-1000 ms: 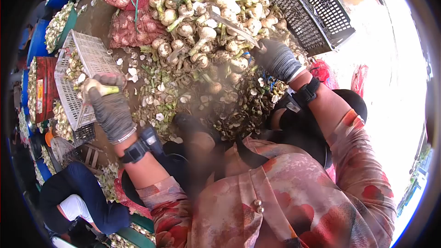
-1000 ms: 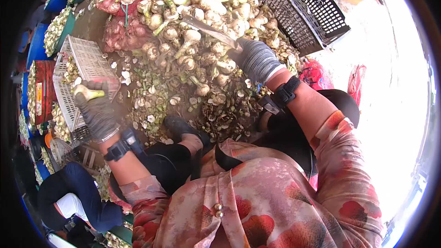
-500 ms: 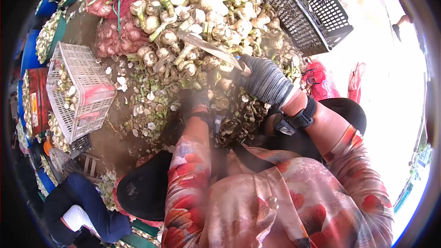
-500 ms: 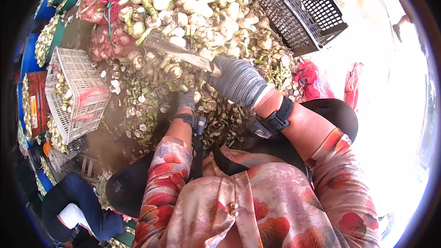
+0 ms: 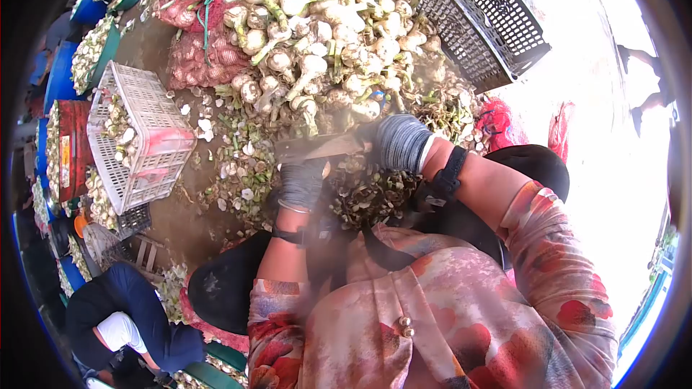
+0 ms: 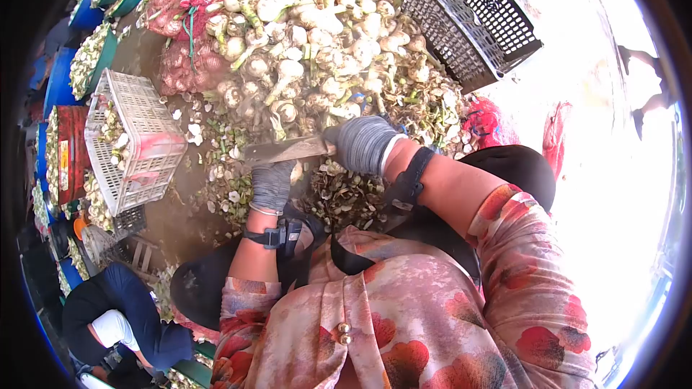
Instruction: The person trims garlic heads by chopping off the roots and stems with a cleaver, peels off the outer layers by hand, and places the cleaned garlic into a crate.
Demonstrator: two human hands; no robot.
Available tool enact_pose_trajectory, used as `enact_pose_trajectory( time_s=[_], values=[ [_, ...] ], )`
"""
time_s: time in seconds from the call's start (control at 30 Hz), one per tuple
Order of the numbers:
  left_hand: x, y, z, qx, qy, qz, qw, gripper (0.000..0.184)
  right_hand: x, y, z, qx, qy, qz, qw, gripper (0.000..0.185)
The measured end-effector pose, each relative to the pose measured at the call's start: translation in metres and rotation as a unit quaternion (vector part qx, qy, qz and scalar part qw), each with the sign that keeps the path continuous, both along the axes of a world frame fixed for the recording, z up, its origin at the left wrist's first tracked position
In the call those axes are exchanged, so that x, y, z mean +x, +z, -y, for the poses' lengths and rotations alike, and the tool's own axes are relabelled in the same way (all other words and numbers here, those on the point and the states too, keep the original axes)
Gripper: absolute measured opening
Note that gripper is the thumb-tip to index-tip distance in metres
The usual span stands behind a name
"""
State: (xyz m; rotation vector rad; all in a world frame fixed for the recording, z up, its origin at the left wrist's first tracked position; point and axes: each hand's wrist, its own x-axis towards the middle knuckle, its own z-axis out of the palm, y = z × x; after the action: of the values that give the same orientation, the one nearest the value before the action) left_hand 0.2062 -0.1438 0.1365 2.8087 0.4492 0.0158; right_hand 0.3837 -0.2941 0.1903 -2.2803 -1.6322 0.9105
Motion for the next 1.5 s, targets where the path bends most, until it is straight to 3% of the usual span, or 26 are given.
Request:
enact_pose_trajectory(
  time_s=[0.03,0.07,0.17,0.2,0.23,0.3,0.33,0.37,0.43,0.47,0.53,0.6,0.67,0.7,0.77,0.8,0.87,0.9,0.93,1.03,1.13,1.3,1.4,1.43,1.47,1.5],
  values=[
    [-0.001,0.015,0.005,-0.243,0.14,0.059,0.958,0.022,0.01,-0.004,0.0,-0.073,0.028,0.006,0.997,0.025],
    [-0.003,0.027,0.008,-0.465,0.267,0.116,0.836,0.018,0.021,-0.014,0.006,-0.127,0.0,0.011,0.992,0.027],
    [-0.009,0.048,0.005,-0.411,0.21,0.141,0.876,0.021,0.032,-0.009,0.003,-0.148,-0.092,-0.041,0.984,0.04],
    [-0.008,0.038,0.002,-0.292,0.158,0.154,0.931,0.024,0.019,0.001,0.001,-0.049,-0.148,-0.104,0.982,0.05],
    [-0.003,0.046,0.006,-0.296,0.162,0.152,0.929,0.024,0.007,0.01,-0.003,0.054,-0.176,-0.164,0.969,0.057],
    [0.01,0.076,0.015,-0.175,0.099,0.117,0.973,0.031,-0.012,0.024,-0.02,0.157,-0.167,-0.186,0.955,0.059],
    [0.011,0.078,0.016,-0.182,0.108,0.127,0.969,0.049,-0.013,0.008,-0.024,0.156,-0.175,-0.187,0.954,0.059],
    [0.011,0.075,0.018,-0.182,0.105,0.126,0.969,0.049,-0.006,-0.02,-0.033,0.151,-0.136,-0.141,0.969,0.06],
    [0.009,0.064,0.017,-0.443,0.166,0.276,0.837,0.072,-0.002,-0.007,-0.04,0.149,-0.088,-0.093,0.98,0.06],
    [0.007,0.059,0.014,-0.555,0.19,0.343,0.734,0.084,0.004,0.002,-0.032,0.119,-0.165,-0.172,0.964,0.06],
    [0.006,0.062,0.008,-0.635,0.158,0.306,0.691,0.082,-0.003,0.055,-0.028,0.06,-0.304,-0.313,0.898,0.051],
    [0.003,0.041,0.008,-0.724,0.123,0.253,0.63,0.076,-0.001,0.013,-0.028,0.047,-0.243,-0.303,0.92,0.047],
    [0.011,0.029,0.01,-0.756,0.128,0.258,0.588,0.073,-0.013,0.014,-0.026,0.029,-0.281,-0.348,0.894,0.041],
    [0.01,0.034,0.008,-0.755,0.132,0.235,0.598,0.069,-0.019,0.015,-0.025,0.021,-0.301,-0.369,0.879,0.038],
    [0.008,0.045,0.004,-0.753,0.138,0.186,0.616,0.062,-0.021,0.009,-0.024,0.3,-0.156,-0.231,0.912,0.037],
    [0.009,0.054,0.005,-0.751,0.136,0.209,0.612,0.055,-0.018,0.019,-0.022,0.226,-0.163,-0.174,0.944,0.031],
    [0.015,0.084,-0.003,-0.61,0.113,0.184,0.762,0.039,-0.016,0.055,-0.018,0.194,-0.124,-0.101,0.968,0.028],
    [0.007,0.072,-0.013,-0.611,0.112,0.183,0.762,0.039,-0.016,0.067,-0.015,0.157,-0.084,-0.028,0.984,0.025],
    [-0.008,0.044,-0.026,-0.43,0.056,0.176,0.883,0.038,-0.018,0.068,-0.012,0.17,-0.058,0.012,0.984,0.019],
    [-0.032,-0.02,-0.028,-0.267,-0.047,0.189,0.944,0.037,-0.023,0.083,-0.011,0.161,0.03,0.069,0.984,0.02],
    [-0.037,-0.019,-0.035,-0.272,-0.031,0.209,0.939,0.036,-0.025,0.088,-0.012,0.157,0.036,0.062,0.985,0.023],
    [-0.036,-0.009,-0.028,-0.4,0.054,0.224,0.887,0.035,-0.028,0.076,-0.009,0.179,0.037,0.033,0.982,0.022],
    [-0.041,-0.025,-0.024,-0.456,0.093,0.236,0.853,0.035,-0.025,0.062,-0.01,0.089,0.047,0.064,0.993,0.024],
    [-0.044,-0.031,-0.023,-0.45,0.096,0.246,0.853,0.034,-0.02,0.049,-0.008,0.103,0.048,0.071,0.991,0.026],
    [-0.049,-0.036,-0.027,-0.242,0.02,0.19,0.951,0.034,-0.017,0.038,-0.006,0.118,0.049,0.079,0.989,0.029],
    [-0.048,-0.035,-0.027,-0.242,0.017,0.189,0.951,0.034,-0.015,0.027,-0.004,0.118,0.046,0.08,0.989,0.029]
  ],
)
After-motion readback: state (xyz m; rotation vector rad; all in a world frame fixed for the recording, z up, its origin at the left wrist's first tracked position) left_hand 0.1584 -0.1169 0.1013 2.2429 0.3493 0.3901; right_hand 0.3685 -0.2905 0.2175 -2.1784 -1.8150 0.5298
